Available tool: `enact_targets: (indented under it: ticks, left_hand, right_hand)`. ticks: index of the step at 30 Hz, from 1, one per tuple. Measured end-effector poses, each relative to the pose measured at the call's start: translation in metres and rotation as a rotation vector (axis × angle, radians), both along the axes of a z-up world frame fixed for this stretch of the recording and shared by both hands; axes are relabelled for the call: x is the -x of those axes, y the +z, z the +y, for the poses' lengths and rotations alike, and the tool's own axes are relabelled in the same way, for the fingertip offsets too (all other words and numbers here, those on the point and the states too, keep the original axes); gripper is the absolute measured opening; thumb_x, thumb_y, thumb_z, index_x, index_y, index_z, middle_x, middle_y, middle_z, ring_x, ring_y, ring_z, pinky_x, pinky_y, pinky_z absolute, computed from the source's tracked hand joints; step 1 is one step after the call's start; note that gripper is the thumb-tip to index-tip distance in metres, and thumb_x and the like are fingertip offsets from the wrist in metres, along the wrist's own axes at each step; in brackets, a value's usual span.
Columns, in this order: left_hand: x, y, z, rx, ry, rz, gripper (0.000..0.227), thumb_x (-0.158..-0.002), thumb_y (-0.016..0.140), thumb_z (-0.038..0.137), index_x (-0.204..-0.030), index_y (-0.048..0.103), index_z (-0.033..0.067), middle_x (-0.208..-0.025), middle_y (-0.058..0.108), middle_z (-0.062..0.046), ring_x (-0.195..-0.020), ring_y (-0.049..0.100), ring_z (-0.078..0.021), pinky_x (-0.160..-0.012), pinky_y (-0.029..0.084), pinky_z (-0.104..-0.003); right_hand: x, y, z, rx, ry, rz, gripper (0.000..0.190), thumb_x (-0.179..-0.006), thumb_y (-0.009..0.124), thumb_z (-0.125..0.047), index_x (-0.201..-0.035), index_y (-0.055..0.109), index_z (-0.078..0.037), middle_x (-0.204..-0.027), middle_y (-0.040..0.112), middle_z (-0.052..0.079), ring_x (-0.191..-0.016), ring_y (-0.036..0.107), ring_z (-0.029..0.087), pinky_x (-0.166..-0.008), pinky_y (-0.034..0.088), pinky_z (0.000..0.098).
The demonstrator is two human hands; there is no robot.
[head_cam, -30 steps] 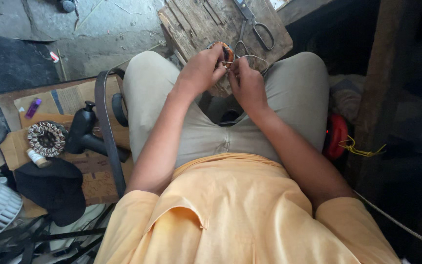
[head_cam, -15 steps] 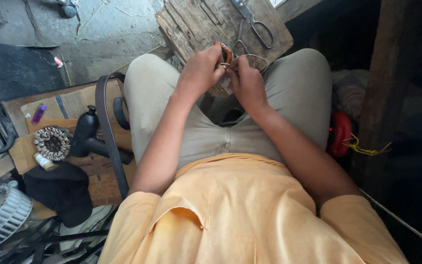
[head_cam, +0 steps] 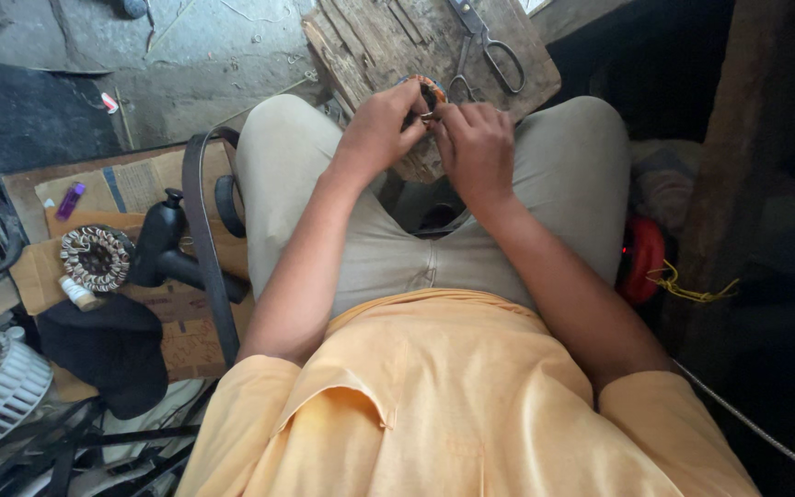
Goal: The person sits on the floor and winds thin wire around a small toroidal core. They use their hands to wrap the wire and occasionally use scissors to cut the wire. The person continues winding the wire around the core throughout the video.
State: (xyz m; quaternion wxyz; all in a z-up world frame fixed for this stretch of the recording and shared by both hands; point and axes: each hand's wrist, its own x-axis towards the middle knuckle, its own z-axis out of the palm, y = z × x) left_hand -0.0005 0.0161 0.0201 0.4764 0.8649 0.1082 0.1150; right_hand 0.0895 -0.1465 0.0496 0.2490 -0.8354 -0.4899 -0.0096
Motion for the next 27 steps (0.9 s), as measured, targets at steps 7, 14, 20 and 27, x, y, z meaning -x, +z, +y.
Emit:
enact_targets:
  ticks: [7, 14, 20, 27]
  left_hand:
    - [0.0, -0.004, 0.001, 0.046, 0.014, -0.013, 0.023, -0.086, 0.076, 0.006, -0.101, 0.058, 0.0015, -0.096, 0.07, -0.018, -0.094, 0.069, -0.039, -0.079, 0.054, -0.045]
    - [0.0, -0.003, -0.002, 0.014, 0.029, -0.06, 0.025, -0.087, 0.076, 0.006, -0.101, 0.055, 0.0, -0.098, 0.069, -0.02, -0.096, 0.067, -0.0413, -0.08, 0.052, -0.047]
    - [0.0, 0.002, -0.001, 0.066, 0.021, -0.038, 0.025, -0.086, 0.076, 0.007, -0.1, 0.055, 0.0005, -0.096, 0.07, -0.018, -0.095, 0.069, -0.0391, -0.08, 0.053, -0.046]
    - [0.001, 0.003, -0.002, 0.058, 0.028, -0.072, 0.021, -0.09, 0.072, 0.005, -0.1, 0.054, 0.0008, -0.096, 0.069, -0.018, -0.096, 0.069, -0.0391, -0.081, 0.053, -0.046]
  right_hand:
    - [-0.005, 0.001, 0.004, -0.142, -0.025, 0.157, 0.014, -0.09, 0.079, -0.013, -0.101, 0.073, -0.007, -0.101, 0.064, 0.01, -0.099, 0.059, 0.032, -0.085, 0.046, 0.045]
    - [-0.008, 0.005, 0.007, -0.317, -0.008, 0.376, 0.007, -0.107, 0.063, -0.005, -0.112, 0.06, -0.003, -0.11, 0.062, 0.015, -0.107, 0.061, 0.031, -0.095, 0.05, 0.0435]
    - [-0.005, 0.037, -0.01, -0.811, 0.016, 1.546, 0.013, -0.116, 0.048, -0.025, -0.119, 0.045, -0.012, -0.095, 0.053, 0.002, -0.088, 0.051, 0.015, -0.083, 0.043, 0.0344]
    - [-0.006, 0.113, -0.112, -0.8, 0.298, 1.889, 0.012, -0.109, 0.052, -0.017, -0.115, 0.055, -0.007, -0.069, 0.048, -0.006, -0.053, 0.037, 0.006, -0.059, 0.033, 0.0281]
